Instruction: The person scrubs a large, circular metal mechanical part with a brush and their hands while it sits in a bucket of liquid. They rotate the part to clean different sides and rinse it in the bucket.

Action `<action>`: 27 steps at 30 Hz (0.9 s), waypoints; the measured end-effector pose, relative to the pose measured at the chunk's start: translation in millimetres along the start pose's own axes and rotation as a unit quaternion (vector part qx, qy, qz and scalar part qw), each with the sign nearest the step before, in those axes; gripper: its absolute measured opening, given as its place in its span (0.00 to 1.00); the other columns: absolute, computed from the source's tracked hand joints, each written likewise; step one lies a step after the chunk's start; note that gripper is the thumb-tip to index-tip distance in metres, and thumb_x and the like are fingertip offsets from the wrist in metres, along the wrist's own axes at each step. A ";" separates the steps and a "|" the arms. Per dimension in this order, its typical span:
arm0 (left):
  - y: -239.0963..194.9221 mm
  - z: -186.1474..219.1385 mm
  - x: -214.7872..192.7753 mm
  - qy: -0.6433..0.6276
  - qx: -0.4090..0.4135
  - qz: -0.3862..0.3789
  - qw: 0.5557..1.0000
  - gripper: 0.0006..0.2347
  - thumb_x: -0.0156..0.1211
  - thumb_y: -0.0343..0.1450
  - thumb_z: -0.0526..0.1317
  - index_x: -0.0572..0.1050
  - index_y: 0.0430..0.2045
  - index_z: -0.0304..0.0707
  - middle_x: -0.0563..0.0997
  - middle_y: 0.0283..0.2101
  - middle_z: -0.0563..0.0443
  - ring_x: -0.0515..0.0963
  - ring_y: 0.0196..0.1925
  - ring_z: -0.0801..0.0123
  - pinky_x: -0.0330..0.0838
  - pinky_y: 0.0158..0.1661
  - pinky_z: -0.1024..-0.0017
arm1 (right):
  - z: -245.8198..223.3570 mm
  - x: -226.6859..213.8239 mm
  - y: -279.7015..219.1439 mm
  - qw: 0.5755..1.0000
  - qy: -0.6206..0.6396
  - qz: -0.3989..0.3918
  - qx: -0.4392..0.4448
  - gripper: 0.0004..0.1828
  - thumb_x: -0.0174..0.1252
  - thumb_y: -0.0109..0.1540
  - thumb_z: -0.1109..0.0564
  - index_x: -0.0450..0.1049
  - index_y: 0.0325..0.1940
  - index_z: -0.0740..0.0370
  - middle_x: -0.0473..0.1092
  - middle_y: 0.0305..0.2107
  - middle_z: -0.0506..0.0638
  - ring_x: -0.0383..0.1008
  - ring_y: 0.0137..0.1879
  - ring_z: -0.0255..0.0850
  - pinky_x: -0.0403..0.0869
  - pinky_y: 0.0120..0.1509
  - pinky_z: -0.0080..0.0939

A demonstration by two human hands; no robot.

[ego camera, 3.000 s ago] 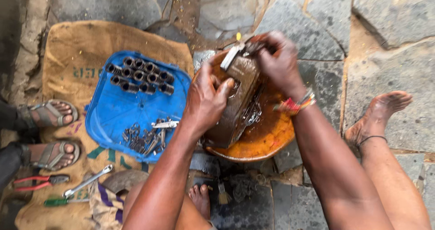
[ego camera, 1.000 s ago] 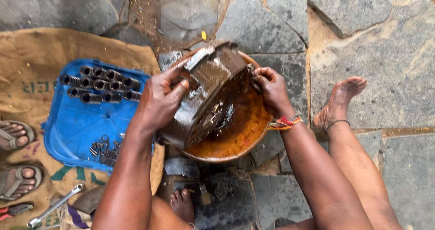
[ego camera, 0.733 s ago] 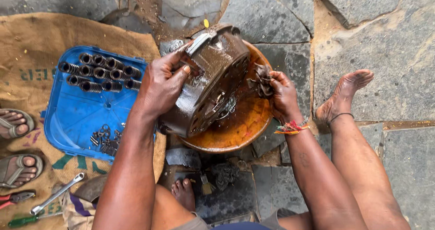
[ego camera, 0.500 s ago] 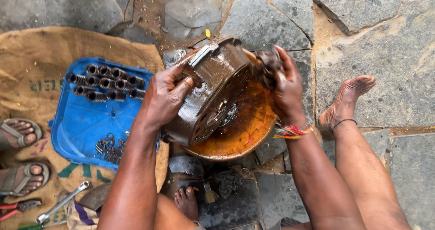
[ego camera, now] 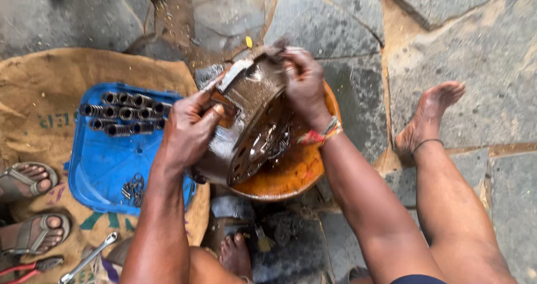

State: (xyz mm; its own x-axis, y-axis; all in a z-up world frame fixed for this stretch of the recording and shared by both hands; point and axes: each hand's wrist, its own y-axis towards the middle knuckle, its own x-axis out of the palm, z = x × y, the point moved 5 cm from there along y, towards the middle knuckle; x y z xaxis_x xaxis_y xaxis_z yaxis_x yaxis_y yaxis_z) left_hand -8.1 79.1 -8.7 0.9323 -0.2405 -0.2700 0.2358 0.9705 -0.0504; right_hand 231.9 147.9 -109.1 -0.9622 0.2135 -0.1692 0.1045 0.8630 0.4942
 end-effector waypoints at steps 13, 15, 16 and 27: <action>-1.1 4.1 10.9 0.050 -0.033 -0.012 0.998 0.07 0.57 0.74 0.33 0.81 0.42 0.31 0.82 0.30 0.54 0.74 0.32 0.80 0.72 0.33 0.74 | -0.7 -18.1 15.7 0.987 0.068 -0.042 0.142 0.10 0.53 0.70 0.58 0.77 0.48 0.65 0.78 0.48 0.52 0.79 0.55 0.39 0.79 0.60 0.37; -1.0 5.9 12.5 0.026 -0.037 -0.011 0.999 0.07 0.55 0.74 0.33 0.81 0.41 0.31 0.83 0.31 0.55 0.75 0.32 0.81 0.73 0.34 0.75 | -51.2 -14.3 32.4 0.988 0.009 -0.086 0.130 0.09 0.53 0.70 0.59 0.77 0.46 0.65 0.78 0.45 0.53 0.80 0.53 0.41 0.80 0.58 0.38; -0.1 7.6 13.1 0.031 -0.031 -0.013 0.999 0.08 0.55 0.74 0.32 0.81 0.41 0.31 0.83 0.31 0.55 0.76 0.33 0.81 0.73 0.34 0.75 | -74.2 -9.6 37.0 0.987 -0.047 -0.109 0.106 0.08 0.54 0.69 0.59 0.77 0.45 0.65 0.78 0.43 0.55 0.80 0.50 0.43 0.79 0.56 0.39; 3.4 12.6 1.6 0.059 0.036 0.008 0.998 0.16 0.55 0.74 0.30 0.76 0.58 0.34 0.81 0.32 0.52 0.76 0.33 0.78 0.74 0.35 0.75 | -47.5 -21.9 -30.1 0.991 -0.122 -0.046 0.009 0.14 0.52 0.70 0.64 0.75 0.60 0.63 0.76 0.53 0.57 0.77 0.61 0.49 0.74 0.68 0.45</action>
State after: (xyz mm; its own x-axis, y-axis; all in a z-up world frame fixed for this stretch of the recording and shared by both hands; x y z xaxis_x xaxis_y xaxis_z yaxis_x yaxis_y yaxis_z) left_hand -2.3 81.8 2.7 0.8981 -0.2168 -0.3826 0.2437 0.9696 0.0229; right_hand 237.9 95.5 -79.8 -0.8791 0.2361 -0.4141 0.0264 0.8915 0.4522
